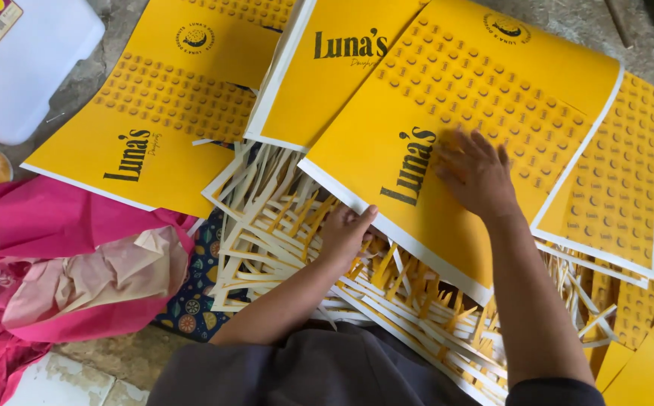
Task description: Removing waste paper strips from the edges of printed paper bags and stacking them
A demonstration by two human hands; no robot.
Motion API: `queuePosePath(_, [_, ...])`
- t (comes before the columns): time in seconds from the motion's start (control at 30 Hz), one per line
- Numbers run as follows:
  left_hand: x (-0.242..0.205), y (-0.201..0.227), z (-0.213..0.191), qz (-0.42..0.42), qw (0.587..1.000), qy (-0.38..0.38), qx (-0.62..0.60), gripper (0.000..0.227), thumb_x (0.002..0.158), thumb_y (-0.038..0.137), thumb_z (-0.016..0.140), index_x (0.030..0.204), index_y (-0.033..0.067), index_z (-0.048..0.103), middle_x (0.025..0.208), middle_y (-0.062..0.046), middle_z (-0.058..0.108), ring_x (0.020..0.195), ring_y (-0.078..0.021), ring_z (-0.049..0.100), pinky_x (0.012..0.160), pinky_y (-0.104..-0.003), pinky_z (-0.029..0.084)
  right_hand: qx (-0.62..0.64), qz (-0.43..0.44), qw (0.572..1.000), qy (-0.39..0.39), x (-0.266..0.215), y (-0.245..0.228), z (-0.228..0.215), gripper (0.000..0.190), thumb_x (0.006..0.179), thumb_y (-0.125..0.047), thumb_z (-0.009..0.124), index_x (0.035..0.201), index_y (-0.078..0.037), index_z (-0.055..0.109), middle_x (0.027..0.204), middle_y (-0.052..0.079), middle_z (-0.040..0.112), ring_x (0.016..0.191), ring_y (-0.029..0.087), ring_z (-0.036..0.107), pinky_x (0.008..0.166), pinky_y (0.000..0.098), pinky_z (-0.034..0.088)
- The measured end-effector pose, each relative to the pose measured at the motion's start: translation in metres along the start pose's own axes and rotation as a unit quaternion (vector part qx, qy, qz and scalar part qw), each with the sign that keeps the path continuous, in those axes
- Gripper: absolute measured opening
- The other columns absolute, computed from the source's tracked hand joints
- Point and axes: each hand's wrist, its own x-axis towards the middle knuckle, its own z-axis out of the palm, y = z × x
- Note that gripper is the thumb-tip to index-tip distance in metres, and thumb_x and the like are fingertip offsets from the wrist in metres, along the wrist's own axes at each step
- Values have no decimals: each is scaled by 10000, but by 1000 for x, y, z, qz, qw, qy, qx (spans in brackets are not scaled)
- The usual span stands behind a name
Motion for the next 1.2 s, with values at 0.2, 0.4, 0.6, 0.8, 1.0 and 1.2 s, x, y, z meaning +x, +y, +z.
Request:
queuePosePath(0.2, [-16, 15, 2, 48, 998, -9, -40, 245, 874, 234, 816, 902, 11, 718, 744, -85, 705, 648, -128, 679, 548, -283, 627, 43, 67, 993, -83, -13, -6, -11, 490, 1054, -456, 485, 1543, -449, 464, 1702, -22, 333, 1572, 320, 243, 1193, 752, 43])
queuePosePath(0.4, [-5, 8, 9, 39, 998, 24, -40, 201, 926, 235, 707, 919, 36, 680, 788, -136, 722, 644, -180, 722, 535, -291, 625, 30, 148, 983, -106, -8, -28, -10, 502, 1063, -533, 430, 1562, -479, 410, 1714, -55, 281, 1592, 289, 170, 1192, 749, 12])
queuePosePath(0.6, [1, 2, 4, 71, 989, 82, -105, 189, 964, 219, 654, 947, 33, 635, 836, -123, 707, 692, -185, 740, 590, -293, 639, 18, 245, 962, -115, 3, -39, -4, 516, 1101, -570, 335, 1600, -442, 371, 1730, -31, 224, 1595, 281, 88, 1165, 769, -18])
queuePosePath(0.8, [-3, 11, 4, 100, 986, -11, 136, 441, 891, 534, 695, 1013, 115, 761, 882, -170, 742, 885, -362, 725, 741, -479, 556, -57, 278, 948, -142, 14, -52, -10, 516, 1101, -581, 275, 1596, -459, 355, 1702, 16, 297, 1569, 303, 180, 1107, 793, 178])
queuePosePath(1.0, [18, -35, 11, 214, 956, -78, 183, 238, 881, 295, 776, 769, 90, 729, 587, -66, 628, 569, -141, 605, 482, -292, 459, -91, 264, 947, -161, 18, -47, -11, 527, 1075, -620, 302, 1583, -491, 355, 1689, -24, 310, 1535, 288, 247, 1054, 753, 286])
queuePosePath(1.2, [7, -32, 9, 300, 944, -43, 128, 255, 865, 198, 741, 701, 33, 637, 590, -189, 561, 588, -237, 596, 542, -371, 456, -77, 272, 947, -150, 22, -51, -21, 498, 1094, -551, 334, 1563, -421, 440, 1658, 5, 366, 1499, 282, 285, 1035, 744, 316])
